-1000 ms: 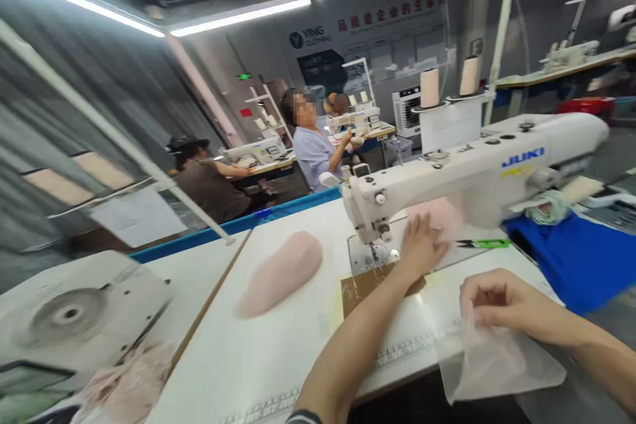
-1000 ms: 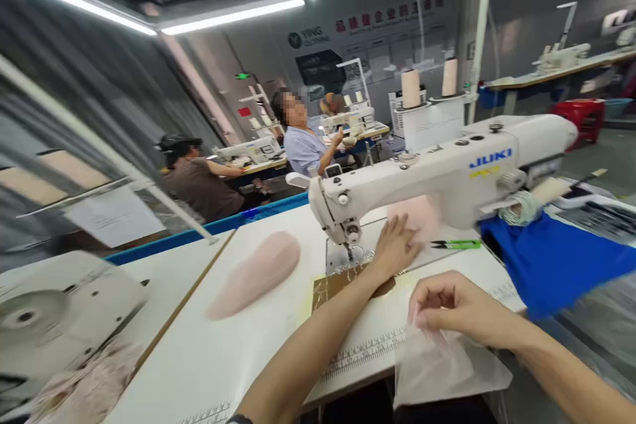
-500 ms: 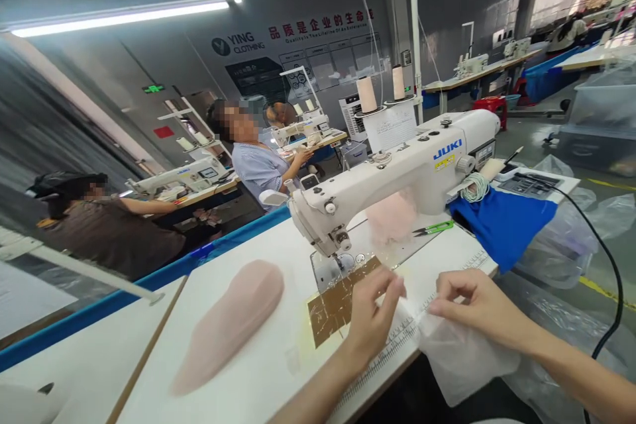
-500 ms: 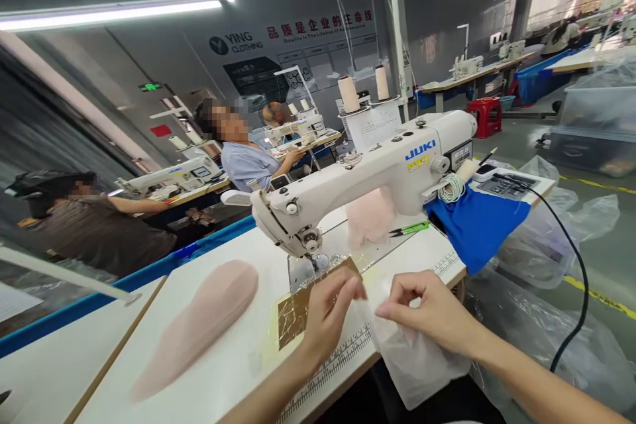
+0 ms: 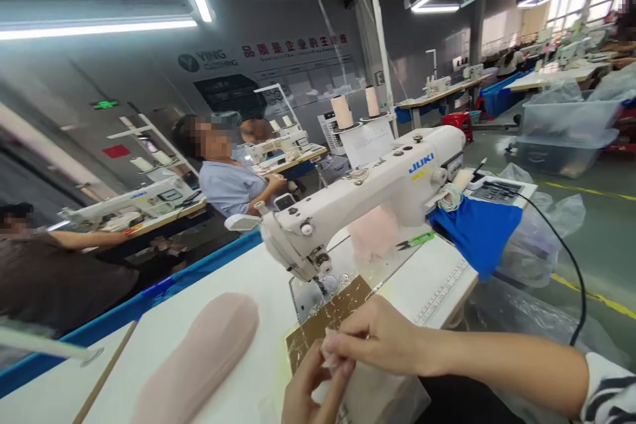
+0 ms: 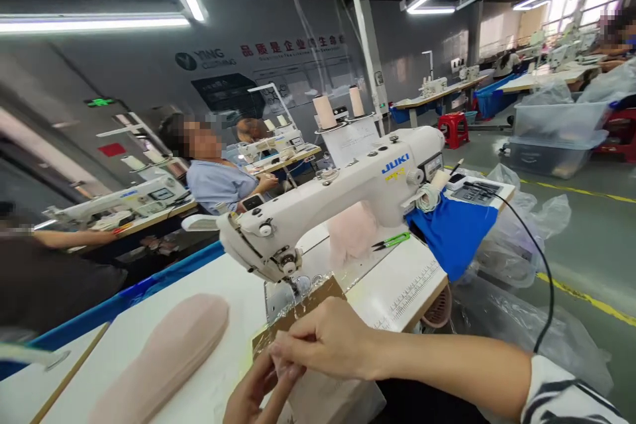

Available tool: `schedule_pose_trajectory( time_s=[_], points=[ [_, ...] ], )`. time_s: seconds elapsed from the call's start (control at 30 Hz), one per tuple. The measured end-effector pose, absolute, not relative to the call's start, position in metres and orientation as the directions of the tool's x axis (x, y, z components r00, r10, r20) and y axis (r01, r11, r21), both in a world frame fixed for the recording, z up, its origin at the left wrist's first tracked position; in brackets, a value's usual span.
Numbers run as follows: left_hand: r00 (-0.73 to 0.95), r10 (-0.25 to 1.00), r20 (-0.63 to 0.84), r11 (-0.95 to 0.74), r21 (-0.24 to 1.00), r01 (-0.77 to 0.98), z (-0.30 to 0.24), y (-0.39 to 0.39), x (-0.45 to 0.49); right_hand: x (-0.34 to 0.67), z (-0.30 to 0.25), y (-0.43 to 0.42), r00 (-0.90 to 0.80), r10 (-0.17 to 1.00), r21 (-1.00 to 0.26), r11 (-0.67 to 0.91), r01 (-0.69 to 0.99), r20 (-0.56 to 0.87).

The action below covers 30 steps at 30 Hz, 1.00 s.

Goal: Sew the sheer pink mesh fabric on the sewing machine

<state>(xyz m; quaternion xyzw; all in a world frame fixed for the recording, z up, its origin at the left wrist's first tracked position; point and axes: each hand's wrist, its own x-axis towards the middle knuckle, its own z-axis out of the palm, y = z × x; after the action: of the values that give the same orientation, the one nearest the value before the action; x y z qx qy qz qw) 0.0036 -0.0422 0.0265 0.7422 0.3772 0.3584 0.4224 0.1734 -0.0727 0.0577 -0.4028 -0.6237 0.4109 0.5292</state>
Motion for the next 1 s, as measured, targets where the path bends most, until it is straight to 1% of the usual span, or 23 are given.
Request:
schedule_pose_trajectory(
  time_s=[0.07, 0.13, 0.17, 0.2, 0.27, 0.37, 0.43, 0.53, 0.63, 0.7, 0.77, 0.83, 1.0],
  points=[
    [0.513, 0.853, 0.096, -0.268, 0.924, 0.273, 0.036, -0.039, 0.0, 0.174, 0.057, -0.067, -0.138, 0.955, -0.964, 0.267, 0.002, 0.264],
    [0.588, 0.809, 0.019, -0.222, 0.936, 0.274, 0.043, -0.033, -0.003, 0.176, 0.054, -0.057, -0.176, 0.971, -0.982, 0.143, -0.126, 0.164],
    [0.613, 0.79, -0.011, -0.189, 0.947, 0.261, 0.045, -0.029, -0.005, 0.178, 0.052, -0.051, -0.21, 0.968, -0.982, 0.104, -0.155, 0.135],
    [0.629, 0.776, -0.039, -0.136, 0.964, 0.229, 0.047, -0.025, -0.006, 0.18, 0.049, -0.044, -0.254, 0.962, -0.984, 0.062, -0.17, 0.104],
    [0.656, 0.746, -0.113, 0.037, 0.991, 0.129, 0.05, -0.016, -0.009, 0.185, 0.043, -0.03, -0.343, 0.939, -0.984, -0.022, -0.175, 0.041],
    [0.726, 0.647, -0.234, 0.307, 0.951, 0.034, 0.054, -0.002, -0.011, 0.194, 0.035, -0.014, -0.421, 0.907, -0.979, -0.114, -0.169, -0.033],
    [0.765, 0.582, -0.277, 0.39, 0.92, 0.037, 0.055, 0.007, -0.01, 0.201, 0.032, -0.006, -0.464, 0.884, -0.976, -0.146, -0.16, -0.056],
    [0.802, 0.523, -0.289, 0.444, 0.895, 0.034, 0.051, 0.016, -0.006, 0.207, 0.029, 0.002, -0.533, 0.843, -0.975, -0.171, -0.138, -0.073],
    [0.822, 0.521, -0.23, 0.459, 0.887, -0.043, 0.045, 0.019, 0.0, 0.207, 0.027, 0.006, -0.55, 0.831, -0.974, -0.179, -0.136, -0.076],
    [0.804, 0.563, -0.194, 0.412, 0.909, -0.07, 0.041, 0.018, 0.003, 0.206, 0.026, 0.005, -0.538, 0.839, -0.974, -0.179, -0.141, -0.077],
    [0.763, 0.621, -0.18, 0.346, 0.936, -0.06, 0.038, 0.015, 0.006, 0.207, 0.027, 0.002, -0.521, 0.849, -0.974, -0.177, -0.139, -0.08],
    [0.744, 0.65, -0.157, 0.321, 0.944, -0.081, 0.036, 0.013, 0.007, 0.209, 0.029, -0.002, -0.503, 0.859, -0.975, -0.18, -0.134, -0.089],
    [0.798, 0.598, -0.078, 0.286, 0.95, -0.122, 0.029, 0.011, 0.01, 0.216, 0.033, -0.008, -0.481, 0.868, -0.965, -0.218, -0.147, -0.123]
  ],
)
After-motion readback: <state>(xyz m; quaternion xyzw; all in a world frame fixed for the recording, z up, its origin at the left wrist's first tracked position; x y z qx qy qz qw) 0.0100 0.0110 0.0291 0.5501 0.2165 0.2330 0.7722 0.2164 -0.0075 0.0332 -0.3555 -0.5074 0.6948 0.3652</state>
